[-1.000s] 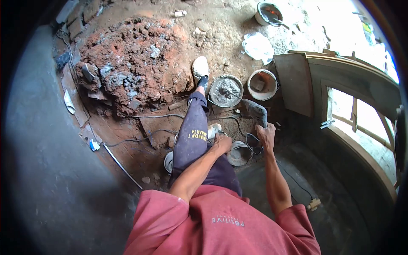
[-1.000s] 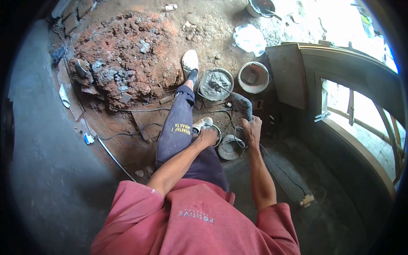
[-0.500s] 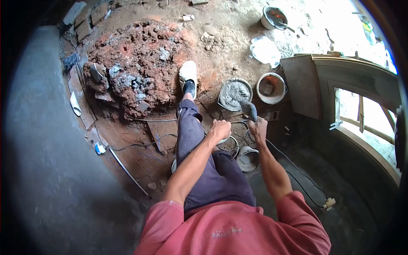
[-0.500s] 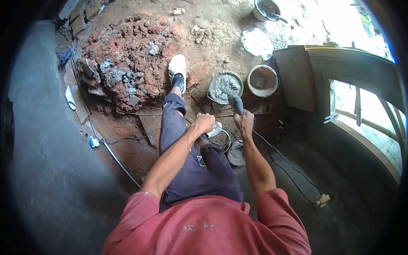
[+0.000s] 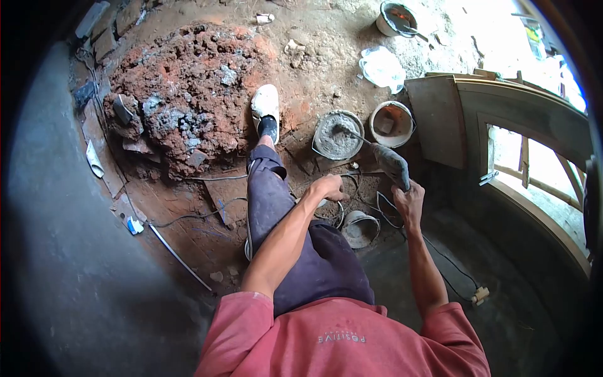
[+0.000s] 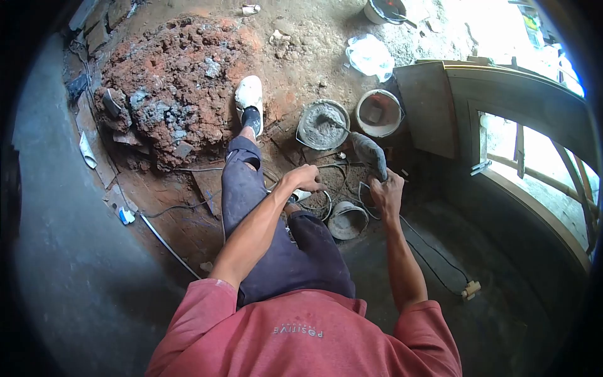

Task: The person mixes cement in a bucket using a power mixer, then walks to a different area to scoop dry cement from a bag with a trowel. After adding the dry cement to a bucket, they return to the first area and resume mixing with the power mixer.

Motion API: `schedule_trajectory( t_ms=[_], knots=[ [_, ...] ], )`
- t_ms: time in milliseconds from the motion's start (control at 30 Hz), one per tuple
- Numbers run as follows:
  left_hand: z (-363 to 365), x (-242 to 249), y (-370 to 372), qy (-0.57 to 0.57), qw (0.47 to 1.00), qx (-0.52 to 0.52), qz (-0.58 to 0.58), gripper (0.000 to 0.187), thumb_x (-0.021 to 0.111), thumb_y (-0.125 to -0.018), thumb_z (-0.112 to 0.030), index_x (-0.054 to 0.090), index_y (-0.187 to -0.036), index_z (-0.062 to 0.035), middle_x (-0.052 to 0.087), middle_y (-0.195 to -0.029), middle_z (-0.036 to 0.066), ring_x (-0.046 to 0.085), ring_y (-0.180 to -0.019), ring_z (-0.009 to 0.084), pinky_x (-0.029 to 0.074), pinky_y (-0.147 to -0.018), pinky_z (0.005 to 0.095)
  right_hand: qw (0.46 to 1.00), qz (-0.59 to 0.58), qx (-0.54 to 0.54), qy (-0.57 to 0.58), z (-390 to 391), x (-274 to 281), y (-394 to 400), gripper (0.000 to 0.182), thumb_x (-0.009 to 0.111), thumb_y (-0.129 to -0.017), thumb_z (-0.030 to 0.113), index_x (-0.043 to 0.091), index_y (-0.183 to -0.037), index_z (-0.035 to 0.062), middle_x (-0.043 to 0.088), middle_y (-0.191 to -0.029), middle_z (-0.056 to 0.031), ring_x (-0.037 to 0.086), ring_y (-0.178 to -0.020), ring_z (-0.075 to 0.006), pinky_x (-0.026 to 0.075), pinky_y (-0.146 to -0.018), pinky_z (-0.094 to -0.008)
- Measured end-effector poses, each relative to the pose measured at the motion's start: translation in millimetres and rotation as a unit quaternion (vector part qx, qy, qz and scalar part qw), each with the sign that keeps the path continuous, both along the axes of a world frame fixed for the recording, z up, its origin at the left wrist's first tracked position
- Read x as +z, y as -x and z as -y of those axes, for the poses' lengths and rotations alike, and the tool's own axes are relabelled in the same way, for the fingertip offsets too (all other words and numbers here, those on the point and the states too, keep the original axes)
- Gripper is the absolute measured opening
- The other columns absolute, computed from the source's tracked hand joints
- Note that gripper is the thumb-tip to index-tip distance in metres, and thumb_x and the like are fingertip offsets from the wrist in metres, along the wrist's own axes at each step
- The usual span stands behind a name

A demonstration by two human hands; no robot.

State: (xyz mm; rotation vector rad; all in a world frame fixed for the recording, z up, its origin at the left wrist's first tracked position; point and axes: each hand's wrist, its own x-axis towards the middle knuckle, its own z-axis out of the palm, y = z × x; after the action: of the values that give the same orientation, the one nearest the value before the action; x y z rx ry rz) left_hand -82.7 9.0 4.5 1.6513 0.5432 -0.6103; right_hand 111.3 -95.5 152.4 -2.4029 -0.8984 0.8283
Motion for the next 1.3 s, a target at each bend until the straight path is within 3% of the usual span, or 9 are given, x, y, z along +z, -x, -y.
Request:
schedule_trajectory(
  t_ms=[100,200,300,767,933,1000,1167,1233,1300],
  knots=[
    [-5.5,3.3,1.9,0.034,0.999,0.033,0.014,0.034,0.074,-0.077,-0.038,0.075,-0.088,-0.0055,0.072,-0.08,0.015,0.071,-0.079,0.0266,0.056,-0.073,0.038,0.996,0.058,0.067,-0.023,-3.4,-46.5,-12.3,0.02,0.06,-0.075,0.015,0.059,-0.075,-0.0054,0.049,-0.056,-0.0049,0.041,-0.055,-0.0108,0.04,-0.053,-0.0325],
    [2.5,-3.4,6.1,0.038,0.996,0.063,0.043,0.03,0.075,-0.076,-0.033,0.075,-0.085,-0.0045,0.07,-0.069,0.011,0.07,-0.064,0.0222,0.056,-0.066,0.0351,0.999,0.019,0.029,0.029,-7.3,-102.0,-18.3,0.029,0.061,-0.072,0.022,0.059,-0.072,-0.007,0.05,-0.051,-0.0143,0.047,-0.048,-0.0193,0.042,-0.053,-0.0393],
    [-2.5,0.6,9.5,0.07,0.998,0.01,0.005,0.026,0.076,-0.075,-0.03,0.076,-0.085,-0.0058,0.072,-0.073,0.011,0.071,-0.069,0.0228,0.056,-0.067,0.036,0.999,0.043,0.004,0.028,-7.7,-133.5,-9.0,0.029,0.062,-0.072,0.024,0.06,-0.066,-0.0046,0.052,-0.049,-0.0094,0.049,-0.044,-0.0177,0.041,-0.046,-0.037],
    [-22.0,10.5,1.4,0.062,0.998,0.002,0.021,0.034,0.078,-0.072,-0.036,0.077,-0.091,-0.0077,0.074,-0.081,0.011,0.071,-0.073,0.0219,0.056,-0.071,0.0339,0.999,0.004,-0.013,0.041,-4.7,-11.1,-11.3,0.022,0.061,-0.07,0.019,0.059,-0.068,-0.0028,0.048,-0.052,-0.0008,0.042,-0.049,-0.0094,0.036,-0.048,-0.0309],
    [-14.7,1.8,4.8,0.072,0.995,0.028,0.064,0.031,0.076,-0.074,-0.033,0.077,-0.093,-0.0081,0.074,-0.084,0.013,0.071,-0.078,0.0234,0.056,-0.075,0.0341,0.999,0.036,0.032,0.01,-21.8,-41.5,-14.7,0.023,0.06,-0.072,0.017,0.058,-0.072,-0.0056,0.047,-0.053,-0.0049,0.041,-0.052,-0.01,0.038,-0.051,-0.0333],
    [-10.8,-0.1,5.2,0.066,0.994,0.039,0.079,0.029,0.077,-0.071,-0.03,0.077,-0.092,-0.0105,0.074,-0.085,0.011,0.071,-0.079,0.0244,0.056,-0.075,0.0346,0.999,0.029,0.019,0.01,-17.4,-77.7,-15.8,0.027,0.062,-0.071,0.02,0.06,-0.072,-0.007,0.05,-0.051,-0.0132,0.043,-0.047,-0.0148,0.042,-0.051,-0.0356],
    [-2.4,-7.6,9.3,0.067,0.996,0.022,0.046,0.015,0.074,-0.07,-0.019,0.077,-0.082,-0.0092,0.07,-0.068,0.009,0.066,-0.06,0.019,0.054,-0.059,0.0337,0.993,-0.026,-0.081,0.082,-1.4,-130.2,-7.8,0.035,0.064,-0.07,0.027,0.062,-0.07,-0.0077,0.056,-0.053,-0.0114,0.05,-0.048,-0.0174,0.043,-0.051,-0.0368],
    [0.6,-13.5,4.7,0.091,0.996,-0.016,0.017,0.023,0.076,-0.071,-0.024,0.077,-0.089,-0.0096,0.072,-0.074,0.01,0.068,-0.066,0.021,0.055,-0.063,0.0347,0.991,-0.05,-0.088,0.087,2.6,-118.6,-2.6,0.035,0.064,-0.07,0.027,0.063,-0.07,-0.0077,0.057,-0.053,-0.0115,0.051,-0.048,-0.018,0.043,-0.051,-0.037],
    [-10.3,-1.1,1.4,0.142,0.989,-0.041,-0.026,0.028,0.078,-0.074,-0.029,0.077,-0.095,-0.0107,0.072,-0.076,0.008,0.067,-0.065,0.0177,0.054,-0.06,0.0327,0.993,-0.051,-0.078,0.072,0.1,-86.1,-2.6,0.023,0.064,-0.072,0.022,0.058,-0.063,0.0019,0.05,-0.049,-0.0005,0.045,-0.041,-0.0104,0.035,-0.041,-0.0303]
  ],
)
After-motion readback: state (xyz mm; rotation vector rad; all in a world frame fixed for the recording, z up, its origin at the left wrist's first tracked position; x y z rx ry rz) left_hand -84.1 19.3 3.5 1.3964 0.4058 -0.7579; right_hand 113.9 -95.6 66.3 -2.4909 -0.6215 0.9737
